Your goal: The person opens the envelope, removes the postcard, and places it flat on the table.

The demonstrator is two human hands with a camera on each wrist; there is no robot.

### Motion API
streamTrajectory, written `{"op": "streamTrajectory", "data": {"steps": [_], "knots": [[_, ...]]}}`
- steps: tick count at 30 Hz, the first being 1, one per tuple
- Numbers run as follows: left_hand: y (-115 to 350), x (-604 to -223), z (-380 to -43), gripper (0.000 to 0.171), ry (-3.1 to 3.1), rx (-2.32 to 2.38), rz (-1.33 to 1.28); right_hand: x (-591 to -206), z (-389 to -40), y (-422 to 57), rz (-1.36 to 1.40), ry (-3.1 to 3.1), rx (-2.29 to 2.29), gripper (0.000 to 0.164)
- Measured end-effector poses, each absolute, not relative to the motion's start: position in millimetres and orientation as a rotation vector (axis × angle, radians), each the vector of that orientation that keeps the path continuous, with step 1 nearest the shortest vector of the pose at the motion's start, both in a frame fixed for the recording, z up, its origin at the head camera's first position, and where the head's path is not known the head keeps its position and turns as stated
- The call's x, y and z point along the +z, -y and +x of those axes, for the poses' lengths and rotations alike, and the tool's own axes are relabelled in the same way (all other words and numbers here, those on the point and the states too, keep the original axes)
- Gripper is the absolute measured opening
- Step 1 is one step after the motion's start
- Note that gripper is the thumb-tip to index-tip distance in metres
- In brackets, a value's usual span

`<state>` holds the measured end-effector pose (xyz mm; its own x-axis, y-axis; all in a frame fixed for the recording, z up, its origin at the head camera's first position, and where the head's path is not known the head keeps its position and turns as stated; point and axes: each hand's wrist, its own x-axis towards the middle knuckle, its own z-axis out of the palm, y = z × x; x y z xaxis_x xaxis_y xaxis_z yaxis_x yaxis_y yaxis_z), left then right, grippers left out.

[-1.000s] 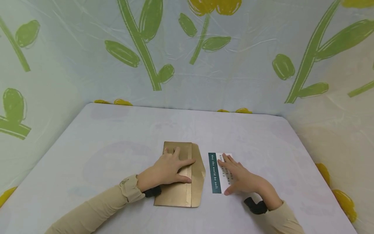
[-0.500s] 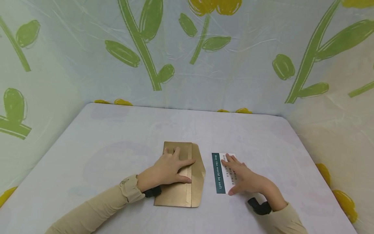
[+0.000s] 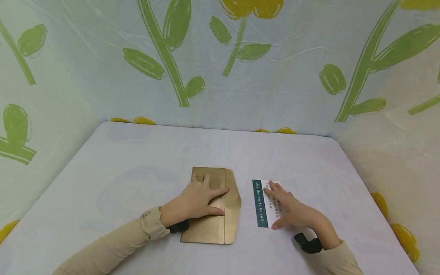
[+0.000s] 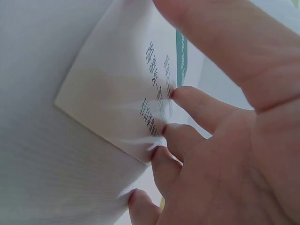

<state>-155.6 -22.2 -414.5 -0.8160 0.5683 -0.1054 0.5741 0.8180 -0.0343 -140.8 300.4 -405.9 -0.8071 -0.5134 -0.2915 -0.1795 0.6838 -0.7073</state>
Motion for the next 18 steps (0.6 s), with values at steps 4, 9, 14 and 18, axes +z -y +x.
{"op": "streamTrajectory", "data": {"steps": [4,9,14,18], "knots": [[18.3,-410.7,-150.0,0.074,-2.903,-0.101,0.813,-405.5,-141.3,-299.5,-0.526,-2.427,-0.929,0.108],[9.1,-407.6,-145.1,0.074,-2.887,-0.065,0.738,-405.0,-141.6,-300.0,-0.502,-2.421,-0.932,0.109],[-2.2,-406.7,-142.7,0.072,-2.88,-0.105,0.722,-405.0,-140.8,-303.6,-0.489,-2.437,-0.922,0.108],[-12.6,-406.8,-140.5,0.07,-2.883,-0.189,0.72,-405.8,-139.7,-308.7,-0.475,-2.439,-0.931,0.107]]}}
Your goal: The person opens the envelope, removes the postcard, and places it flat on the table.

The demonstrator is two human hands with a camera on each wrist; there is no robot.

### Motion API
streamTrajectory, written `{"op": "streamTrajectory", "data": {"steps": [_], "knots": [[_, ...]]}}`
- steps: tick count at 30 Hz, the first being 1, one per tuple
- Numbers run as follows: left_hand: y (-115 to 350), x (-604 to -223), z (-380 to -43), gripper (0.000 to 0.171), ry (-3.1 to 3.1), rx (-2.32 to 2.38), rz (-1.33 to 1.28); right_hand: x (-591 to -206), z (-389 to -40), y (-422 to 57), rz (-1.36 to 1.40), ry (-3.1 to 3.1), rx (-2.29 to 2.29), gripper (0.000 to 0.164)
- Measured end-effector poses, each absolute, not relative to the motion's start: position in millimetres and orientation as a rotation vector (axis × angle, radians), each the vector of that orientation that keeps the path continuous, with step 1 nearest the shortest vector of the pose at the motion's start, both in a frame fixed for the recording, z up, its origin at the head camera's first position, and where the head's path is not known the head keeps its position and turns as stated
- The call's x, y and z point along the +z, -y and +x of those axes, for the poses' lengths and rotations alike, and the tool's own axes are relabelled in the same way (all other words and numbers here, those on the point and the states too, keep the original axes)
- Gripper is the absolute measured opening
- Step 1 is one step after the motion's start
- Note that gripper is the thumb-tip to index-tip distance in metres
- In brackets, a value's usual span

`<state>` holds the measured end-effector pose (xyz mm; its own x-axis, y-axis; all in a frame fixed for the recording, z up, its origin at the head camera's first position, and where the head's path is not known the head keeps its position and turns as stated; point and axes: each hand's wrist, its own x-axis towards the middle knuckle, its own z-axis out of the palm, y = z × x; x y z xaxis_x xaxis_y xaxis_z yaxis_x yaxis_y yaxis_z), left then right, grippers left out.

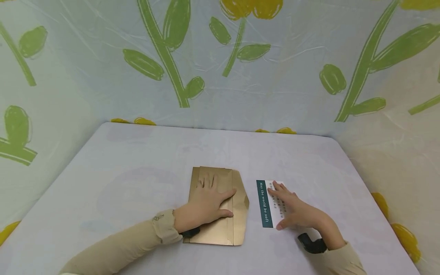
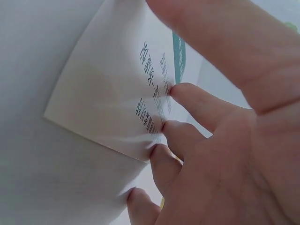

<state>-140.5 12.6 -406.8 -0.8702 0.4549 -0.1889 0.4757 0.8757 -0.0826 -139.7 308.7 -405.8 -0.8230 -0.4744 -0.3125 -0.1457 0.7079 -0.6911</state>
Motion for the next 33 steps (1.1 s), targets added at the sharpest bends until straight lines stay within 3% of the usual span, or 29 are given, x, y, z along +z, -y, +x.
{"op": "streamTrajectory", "data": {"steps": [10,16,33], "knots": [[2.9,-396.5,-120.3,0.054,-2.835,-0.158,0.93,-407.3,-138.4,-311.0,-0.521,-2.454,-0.968,0.106],[12.8,-397.9,-94.0,0.063,-2.721,-0.222,1.002,-406.4,-138.0,-313.0,-0.519,-2.459,-0.955,0.106],[-34.9,-402.7,-83.8,0.06,-2.797,-0.536,0.982,-408.5,-138.2,-336.6,-0.487,-2.503,-0.896,0.104]]}}
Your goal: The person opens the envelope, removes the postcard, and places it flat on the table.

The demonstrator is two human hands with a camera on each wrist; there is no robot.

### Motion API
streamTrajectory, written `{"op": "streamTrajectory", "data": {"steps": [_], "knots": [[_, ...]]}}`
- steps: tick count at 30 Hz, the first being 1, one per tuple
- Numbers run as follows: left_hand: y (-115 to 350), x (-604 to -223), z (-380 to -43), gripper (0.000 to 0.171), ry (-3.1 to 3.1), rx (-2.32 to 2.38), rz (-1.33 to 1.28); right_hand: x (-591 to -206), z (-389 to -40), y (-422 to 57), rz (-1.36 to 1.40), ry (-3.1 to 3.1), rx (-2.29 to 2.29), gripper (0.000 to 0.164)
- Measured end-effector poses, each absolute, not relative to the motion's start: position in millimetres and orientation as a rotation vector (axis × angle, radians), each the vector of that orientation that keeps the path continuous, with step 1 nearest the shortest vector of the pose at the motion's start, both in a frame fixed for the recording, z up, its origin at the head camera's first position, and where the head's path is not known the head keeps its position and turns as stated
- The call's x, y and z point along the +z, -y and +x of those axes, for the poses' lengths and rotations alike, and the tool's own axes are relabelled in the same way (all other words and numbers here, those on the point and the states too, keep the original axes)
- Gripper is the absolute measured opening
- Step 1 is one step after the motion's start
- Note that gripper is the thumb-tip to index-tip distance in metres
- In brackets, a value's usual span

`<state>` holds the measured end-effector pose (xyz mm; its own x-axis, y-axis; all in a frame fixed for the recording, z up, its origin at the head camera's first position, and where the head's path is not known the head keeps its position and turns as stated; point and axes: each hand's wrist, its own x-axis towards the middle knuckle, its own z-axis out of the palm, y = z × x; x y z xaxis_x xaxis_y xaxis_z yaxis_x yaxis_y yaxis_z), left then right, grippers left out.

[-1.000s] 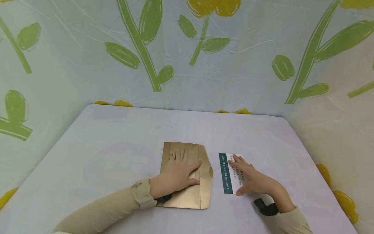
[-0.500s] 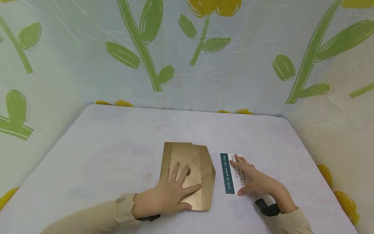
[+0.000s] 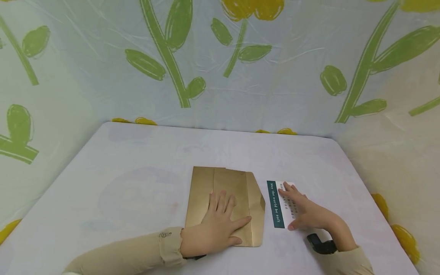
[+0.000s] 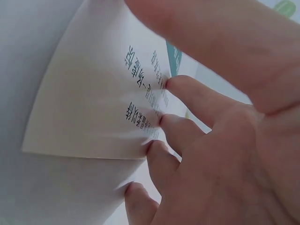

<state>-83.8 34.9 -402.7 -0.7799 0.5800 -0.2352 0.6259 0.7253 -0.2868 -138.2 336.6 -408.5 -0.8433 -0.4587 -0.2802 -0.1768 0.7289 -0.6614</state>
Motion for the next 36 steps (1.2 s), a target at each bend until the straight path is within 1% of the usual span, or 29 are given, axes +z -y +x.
{"op": "streamTrajectory", "data": {"steps": [6,14,17,21,23,29,36], "knots": [[-50.6,-404.6,-90.2,0.06,-2.781,-0.554,0.998,-407.6,-139.9,-344.1,-0.407,-2.505,-0.854,0.105],[-65.7,-408.5,-94.8,0.061,-2.73,-0.516,0.946,-400.5,-135.8,-351.3,-0.323,-2.507,-0.794,0.108],[-69.0,-410.6,-94.8,0.061,-2.728,-0.52,0.942,-396.5,-130.1,-349.9,-0.346,-2.54,-0.754,0.101],[-74.3,-412.0,-95.0,0.061,-2.733,-0.531,0.939,-393.2,-120.2,-341.6,-0.41,-2.588,-0.7,0.083],[-77.4,-412.3,-95.0,0.061,-2.731,-0.532,0.93,-393.3,-115.5,-334.8,-0.396,-2.599,-0.655,0.077],[-86.5,-412.0,-97.5,0.063,-2.713,-0.436,0.892,-399.9,-109.0,-321.3,-0.256,-2.597,-0.545,0.078],[-93.1,-406.0,-100.8,0.065,-2.664,-0.371,0.869,-406.3,-108.6,-332.9,-0.231,-2.618,-0.563,0.08]]}}
